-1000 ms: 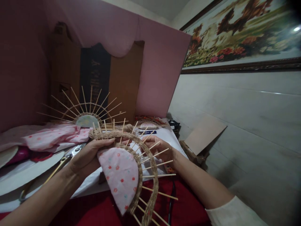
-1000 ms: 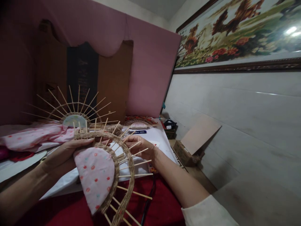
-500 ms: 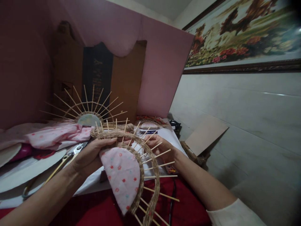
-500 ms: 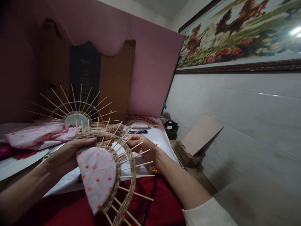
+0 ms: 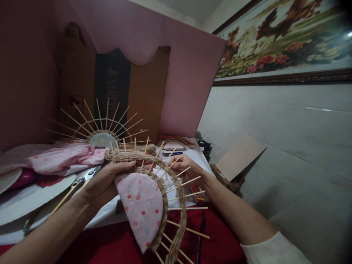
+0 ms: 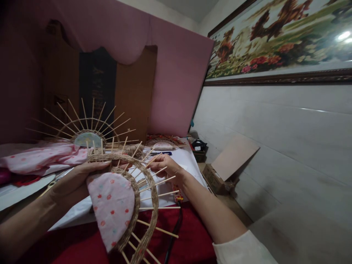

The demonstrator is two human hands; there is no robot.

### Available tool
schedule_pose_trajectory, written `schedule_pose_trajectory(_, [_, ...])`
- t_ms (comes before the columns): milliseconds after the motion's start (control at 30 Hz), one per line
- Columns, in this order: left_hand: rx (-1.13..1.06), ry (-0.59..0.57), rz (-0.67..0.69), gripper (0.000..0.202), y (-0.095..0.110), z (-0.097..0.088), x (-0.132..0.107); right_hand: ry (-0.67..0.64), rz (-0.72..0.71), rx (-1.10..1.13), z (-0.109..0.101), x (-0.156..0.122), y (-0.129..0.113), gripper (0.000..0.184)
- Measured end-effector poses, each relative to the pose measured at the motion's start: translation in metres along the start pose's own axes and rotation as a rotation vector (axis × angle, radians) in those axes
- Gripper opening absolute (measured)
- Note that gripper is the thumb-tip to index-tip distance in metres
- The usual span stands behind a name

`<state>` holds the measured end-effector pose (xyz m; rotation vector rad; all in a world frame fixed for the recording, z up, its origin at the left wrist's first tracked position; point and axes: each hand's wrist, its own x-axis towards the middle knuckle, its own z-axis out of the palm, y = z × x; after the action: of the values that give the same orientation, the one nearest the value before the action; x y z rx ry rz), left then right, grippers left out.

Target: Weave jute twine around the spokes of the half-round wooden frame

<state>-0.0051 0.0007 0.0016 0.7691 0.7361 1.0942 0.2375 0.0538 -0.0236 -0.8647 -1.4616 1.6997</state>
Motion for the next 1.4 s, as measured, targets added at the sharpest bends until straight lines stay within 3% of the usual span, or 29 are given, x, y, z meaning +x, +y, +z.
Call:
schedule_pose_trajectory(300, [0.014,0.023,-0.01,0.022,0.0,0.0,0.003,0.053,-0.057,0.0,0.0,0.002,0.003,0.017])
schedule_pose_trajectory(733, [0.025,0.064,-0.053,0.018,-0.004,-0.001,0.003,0.165,-0.204,-0.055,-0.004,0.002,0.0,0.024])
schedule_pose_trajectory(833, [0.031,0.05,-0.057,0.02,-0.004,0.001,0.003,0.255,-0.266,-0.116,-0.01,0.005,-0.003,0.024])
schedule_pose_trajectory(1000, [0.057,0.043,-0.057,0.025,-0.005,0.001,0.005,0.534,-0.468,-0.217,-0.011,-0.002,-0.021,0.02])
schedule_pose_trajectory(1167, [0.027,0.012,-0.067,0.028,-0.003,0.001,0.004,0.651,-0.664,-0.523,-0.021,-0.025,-0.044,0.021])
schedule_pose_trajectory(1267, [0.043,0.027,-0.076,0.026,0.0,-0.001,0.004,0.704,-0.564,-0.71,-0.043,-0.04,-0.045,0.026])
schedule_pose_trajectory(1400, [0.05,0.021,-0.07,0.024,0.0,-0.005,0.006,0.595,-0.297,-1.031,-0.059,-0.063,-0.031,0.023])
